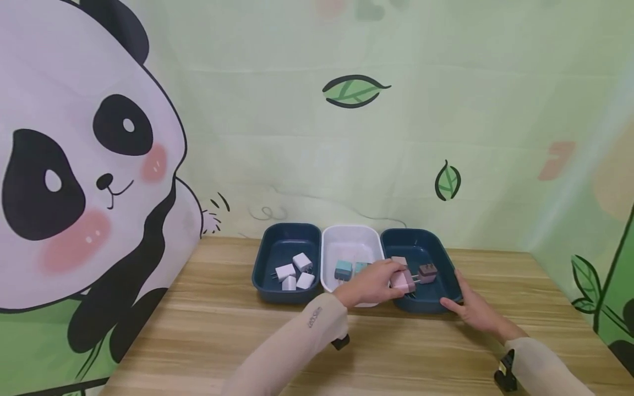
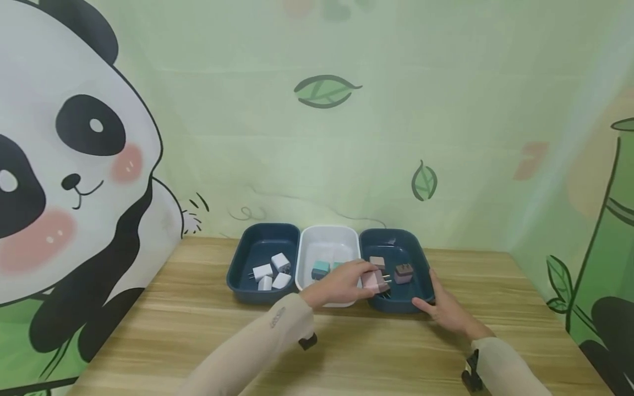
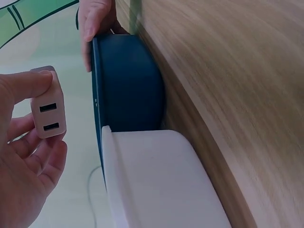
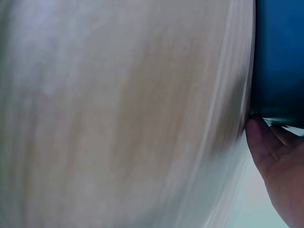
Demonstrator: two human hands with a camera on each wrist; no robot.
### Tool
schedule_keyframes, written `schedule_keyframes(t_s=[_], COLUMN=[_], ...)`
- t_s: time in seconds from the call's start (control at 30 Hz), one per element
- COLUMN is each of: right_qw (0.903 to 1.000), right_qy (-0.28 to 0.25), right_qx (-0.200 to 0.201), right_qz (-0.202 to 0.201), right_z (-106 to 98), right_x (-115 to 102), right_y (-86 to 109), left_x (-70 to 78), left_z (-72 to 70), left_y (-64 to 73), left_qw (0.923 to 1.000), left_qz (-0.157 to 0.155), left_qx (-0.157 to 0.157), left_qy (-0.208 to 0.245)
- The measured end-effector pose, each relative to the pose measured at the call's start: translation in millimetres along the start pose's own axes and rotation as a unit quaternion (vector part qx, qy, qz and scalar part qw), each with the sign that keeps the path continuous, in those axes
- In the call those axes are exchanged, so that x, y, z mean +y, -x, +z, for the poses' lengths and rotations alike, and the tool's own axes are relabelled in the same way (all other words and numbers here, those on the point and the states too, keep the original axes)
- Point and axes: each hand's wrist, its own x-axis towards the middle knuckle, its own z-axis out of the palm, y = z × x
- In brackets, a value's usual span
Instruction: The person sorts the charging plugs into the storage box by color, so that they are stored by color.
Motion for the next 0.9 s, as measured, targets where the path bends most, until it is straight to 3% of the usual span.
schedule_keyframes(t_s=[0.2, 0.5, 0.9], right_qw=[1.0, 1.0, 1.0], right_qy=[-0.004, -0.005, -0.008], right_qx=[0.0, 0.002, 0.001], right_qz=[0.003, 0.003, 0.005], right_z=[-1, 0, 0], right_x=[0, -5, -3], right_y=[-1.1, 0.9, 0.3], left_x=[-0.4, 0.5, -0.4], left_z=[5.3, 13.0, 23.7], left_y=[-8.7, -18.3, -25.2], left_qw=[0.9995, 0.999, 0.9988], left_qz=[0.003, -0.024, -0.031], left_qx=[0.012, 0.018, 0.024], left_qy=[0.029, 0.032, 0.028])
